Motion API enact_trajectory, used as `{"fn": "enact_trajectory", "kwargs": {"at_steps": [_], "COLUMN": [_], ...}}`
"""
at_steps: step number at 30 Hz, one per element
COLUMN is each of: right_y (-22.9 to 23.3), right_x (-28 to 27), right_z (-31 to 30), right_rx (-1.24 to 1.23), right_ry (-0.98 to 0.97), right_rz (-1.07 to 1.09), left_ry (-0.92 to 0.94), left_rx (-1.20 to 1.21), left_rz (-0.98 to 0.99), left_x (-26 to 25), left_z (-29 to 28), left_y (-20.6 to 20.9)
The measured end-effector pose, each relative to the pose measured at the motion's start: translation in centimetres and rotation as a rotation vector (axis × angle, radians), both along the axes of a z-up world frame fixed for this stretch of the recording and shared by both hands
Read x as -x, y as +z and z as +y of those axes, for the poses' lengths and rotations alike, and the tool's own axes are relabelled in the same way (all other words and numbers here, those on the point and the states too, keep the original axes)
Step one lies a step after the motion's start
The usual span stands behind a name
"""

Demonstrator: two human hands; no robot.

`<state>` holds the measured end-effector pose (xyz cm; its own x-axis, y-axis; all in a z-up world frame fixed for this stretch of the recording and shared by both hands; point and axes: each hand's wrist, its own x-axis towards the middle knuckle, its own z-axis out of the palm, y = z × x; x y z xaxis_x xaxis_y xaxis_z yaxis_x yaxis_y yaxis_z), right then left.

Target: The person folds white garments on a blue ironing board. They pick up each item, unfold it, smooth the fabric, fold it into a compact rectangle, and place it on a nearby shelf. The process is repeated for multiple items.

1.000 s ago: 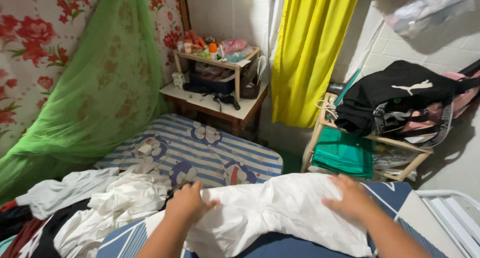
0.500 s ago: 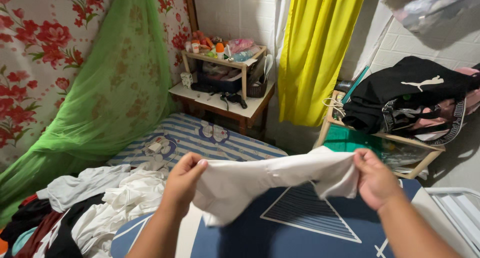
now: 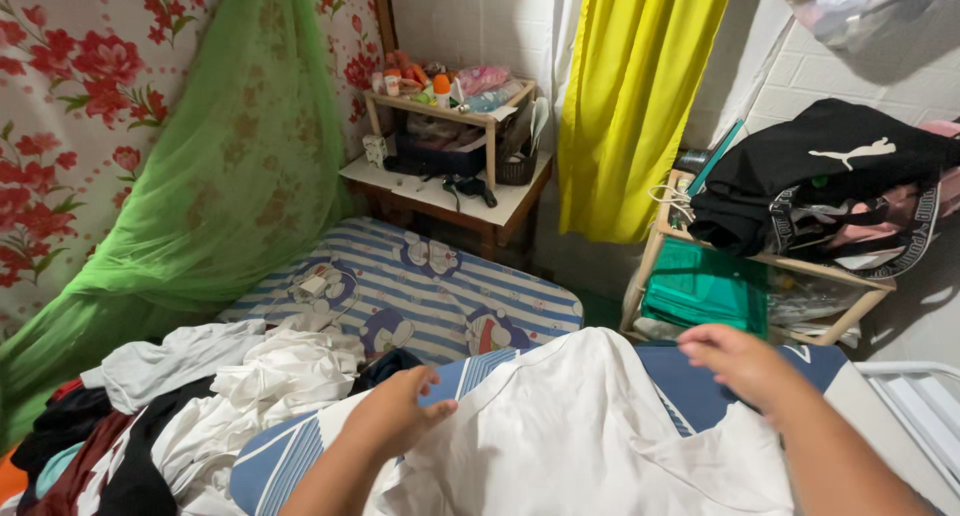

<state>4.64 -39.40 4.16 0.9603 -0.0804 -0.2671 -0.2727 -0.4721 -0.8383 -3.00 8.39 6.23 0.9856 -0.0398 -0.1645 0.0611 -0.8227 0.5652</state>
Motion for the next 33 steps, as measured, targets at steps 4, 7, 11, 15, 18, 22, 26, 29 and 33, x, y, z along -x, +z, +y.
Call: {"fn": "enact_trajectory", "kwargs": {"at_steps": [4, 7, 11, 15, 18, 22, 26, 29, 33], "right_y": [-2.3, -2.9, -2.7, -3.1, -2.5, -0.1, 3.1, 4.8, 5.4], "right_x": [0.1, -0.1, 1.2, 0.8, 0.6, 1.1, 2.4, 3.0, 2.9], "right_z": [2.9, 4.4, 7.2, 7.9, 8.0, 10.5, 14.5, 17.2, 16.8], "right_rx": [0.144, 0.349, 0.581, 0.673, 0.707, 0.602, 0.37, 0.35, 0.57], "right_ry": [0.094, 0.203, 0.282, 0.402, 0.417, 0.235, 0.597, 0.931, 1.028], "right_rz": [-0.079, -0.072, 0.167, 0.117, 0.057, -0.253, -0.756, -0.66, -0.337], "left_ry": [-0.014, -0.02, -0.075, -0.092, 0.045, -0.042, -0.315, -0.52, -0.521], "left_rx": [-0.152, -0.106, -0.091, -0.077, 0.066, 0.265, 0.229, 0.193, 0.121], "left_rz": [0.215, 0.304, 0.198, 0.069, -0.035, 0.046, 0.011, -0.055, -0.012], "left_x": [0.1, 0.5, 0.8, 0.2, -0.8, -1.0, -0.1, 0.5, -0.1], "left_z": [-0.7, -0.8, -0.5, -0.3, -0.7, -1.7, -4.6, -6.3, -5.5], "left_y": [-0.9, -0.5, -1.5, -2.3, -1.2, 1.9, 5.1, 7.2, 9.1]}}
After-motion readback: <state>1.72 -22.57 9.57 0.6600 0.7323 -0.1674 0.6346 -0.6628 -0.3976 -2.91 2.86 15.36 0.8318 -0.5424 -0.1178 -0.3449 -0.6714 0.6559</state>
